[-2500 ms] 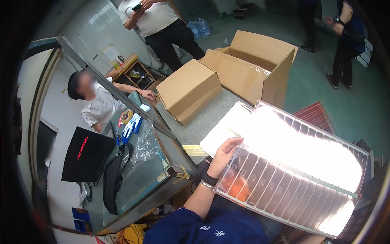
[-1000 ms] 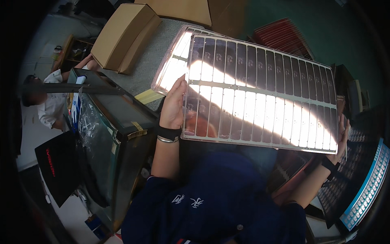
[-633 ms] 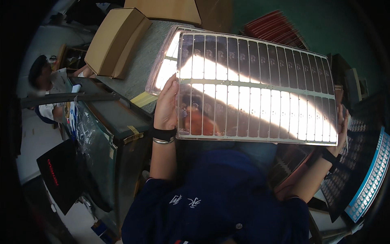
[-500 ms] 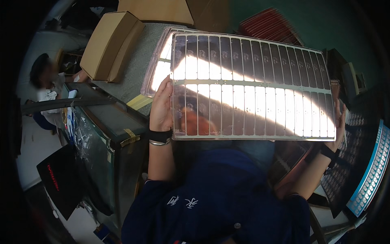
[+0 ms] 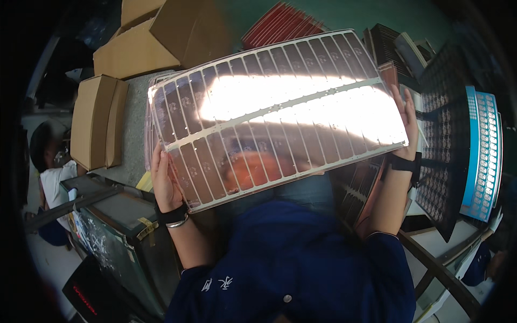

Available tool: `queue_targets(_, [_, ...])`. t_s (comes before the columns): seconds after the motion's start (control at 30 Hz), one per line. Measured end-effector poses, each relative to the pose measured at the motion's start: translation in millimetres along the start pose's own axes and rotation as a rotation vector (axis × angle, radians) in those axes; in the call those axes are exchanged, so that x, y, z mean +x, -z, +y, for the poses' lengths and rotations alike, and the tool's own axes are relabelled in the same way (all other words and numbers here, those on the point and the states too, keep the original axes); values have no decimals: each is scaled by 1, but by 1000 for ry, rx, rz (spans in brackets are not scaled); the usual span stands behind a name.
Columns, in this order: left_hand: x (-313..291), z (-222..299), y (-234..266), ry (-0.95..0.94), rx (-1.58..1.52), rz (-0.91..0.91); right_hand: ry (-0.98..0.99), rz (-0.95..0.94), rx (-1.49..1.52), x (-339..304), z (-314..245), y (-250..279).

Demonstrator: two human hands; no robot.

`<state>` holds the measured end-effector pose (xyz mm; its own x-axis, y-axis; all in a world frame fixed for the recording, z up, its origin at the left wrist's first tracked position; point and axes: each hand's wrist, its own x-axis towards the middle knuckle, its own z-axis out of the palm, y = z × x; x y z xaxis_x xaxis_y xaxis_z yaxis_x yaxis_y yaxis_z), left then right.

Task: Inspecting and flipping flexible solar panels under an inspection light to check for defects.

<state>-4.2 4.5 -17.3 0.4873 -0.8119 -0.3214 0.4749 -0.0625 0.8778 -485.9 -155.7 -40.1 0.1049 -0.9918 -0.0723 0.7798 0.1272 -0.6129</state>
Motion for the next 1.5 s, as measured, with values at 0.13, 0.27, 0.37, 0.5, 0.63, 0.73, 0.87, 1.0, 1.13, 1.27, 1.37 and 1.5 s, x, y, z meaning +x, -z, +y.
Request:
queue_targets(0.13, [7,-5,8,-107,67,134,98,86,-284,-5,8,-23])
queue_targets(0.27, [5,-3,13,-132,108,101,34,105,-486,-7,2,-18])
queue_targets(0.37, [5,-3,18,-152,141,146,-55,46,-586,-12,-2,-15])
queue_targets(0.5, [0,4,10,-164,135,79,-42,40,-601,-21,-6,-23])
queue_targets(0.63, [-8,13,-5,-164,80,41,14,79,-773,-28,-14,-29])
queue_targets(0.73, [-4,10,7,-186,74,-18,43,81,-757,-28,-15,-21])
queue_targets(0.87, [-6,13,0,-206,53,28,54,117,-781,-28,-12,-27])
queue_targets(1.0, [-3,10,5,-234,81,87,-9,84,-620,-31,-13,-23])
queue_targets(1.13, [-11,16,-9,-229,27,51,7,87,-718,-28,-9,-16])
queue_targets(1.27, [-17,21,-8,-204,-3,-35,-25,98,-707,-29,-8,-17])
queue_targets(1.37, [-19,21,-5,-174,-20,-25,-10,97,-754,-28,-10,-3])
queue_targets(1.5, [-21,25,-9,-153,-4,-62,1,35,-733,-25,-10,10])
